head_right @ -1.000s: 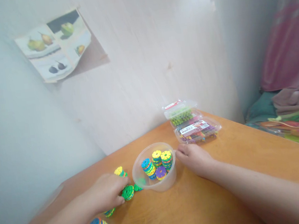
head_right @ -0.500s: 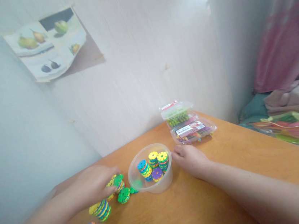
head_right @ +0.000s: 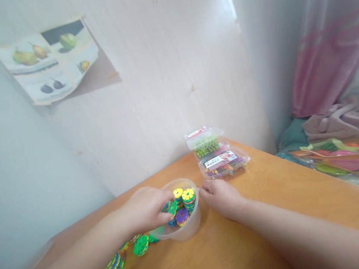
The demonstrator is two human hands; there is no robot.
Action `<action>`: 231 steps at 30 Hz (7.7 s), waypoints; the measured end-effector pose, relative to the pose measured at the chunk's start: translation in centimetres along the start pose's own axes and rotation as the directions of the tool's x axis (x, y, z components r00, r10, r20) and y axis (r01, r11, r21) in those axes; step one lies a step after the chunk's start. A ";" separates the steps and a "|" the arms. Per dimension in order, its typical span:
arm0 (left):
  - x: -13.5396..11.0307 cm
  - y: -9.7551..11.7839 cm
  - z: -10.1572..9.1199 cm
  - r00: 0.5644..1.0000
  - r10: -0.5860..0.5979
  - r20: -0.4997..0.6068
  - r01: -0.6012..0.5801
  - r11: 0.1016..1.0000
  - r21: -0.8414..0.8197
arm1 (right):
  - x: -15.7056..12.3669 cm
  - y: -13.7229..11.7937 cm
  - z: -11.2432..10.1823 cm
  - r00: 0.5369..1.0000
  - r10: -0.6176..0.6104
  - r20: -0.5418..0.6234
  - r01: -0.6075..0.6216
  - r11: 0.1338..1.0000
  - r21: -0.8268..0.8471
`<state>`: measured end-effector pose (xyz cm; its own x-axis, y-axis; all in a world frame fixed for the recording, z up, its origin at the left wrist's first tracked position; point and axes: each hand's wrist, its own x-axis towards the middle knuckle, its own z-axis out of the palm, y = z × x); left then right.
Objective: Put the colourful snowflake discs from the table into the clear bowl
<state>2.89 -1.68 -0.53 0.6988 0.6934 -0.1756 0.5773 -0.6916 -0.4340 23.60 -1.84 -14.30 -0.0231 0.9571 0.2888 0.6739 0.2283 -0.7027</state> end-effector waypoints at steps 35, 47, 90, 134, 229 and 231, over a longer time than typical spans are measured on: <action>-7.6 -2.5 5.8 0.935 -0.217 0.280 0.226 0.974 0.000 | -0.1 0.8 0.0 0.998 -0.055 0.032 0.056 0.998 -0.017; -8.4 -4.2 4.5 0.951 -0.271 0.148 0.273 0.962 0.004 | -0.1 0.8 0.1 0.998 -0.052 0.030 0.053 0.998 -0.017; 1.4 0.8 1.8 0.970 0.239 0.053 -0.214 0.933 -0.290 | 0.2 0.4 0.2 0.999 -0.033 0.003 0.032 0.999 0.015; -3.0 -2.4 0.8 0.991 -0.121 0.060 0.133 0.951 -0.279 | 0.0 0.8 0.4 0.999 -0.021 0.024 0.020 0.999 0.036; -4.4 -2.6 7.6 0.922 -0.296 0.251 0.365 0.881 -0.301 | -0.2 0.7 0.1 0.998 -0.053 0.032 0.053 0.999 0.006; -4.4 -2.6 7.8 0.927 -0.292 0.236 0.355 0.885 -0.300 | -0.2 0.7 0.1 0.998 -0.049 0.035 0.049 0.999 0.005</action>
<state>-4.98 -1.41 -5.54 0.3795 0.8923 -0.2446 0.8860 -0.4266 -0.1818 23.99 -1.90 -14.88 -0.0819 0.9503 0.3004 0.6679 0.2760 -0.6911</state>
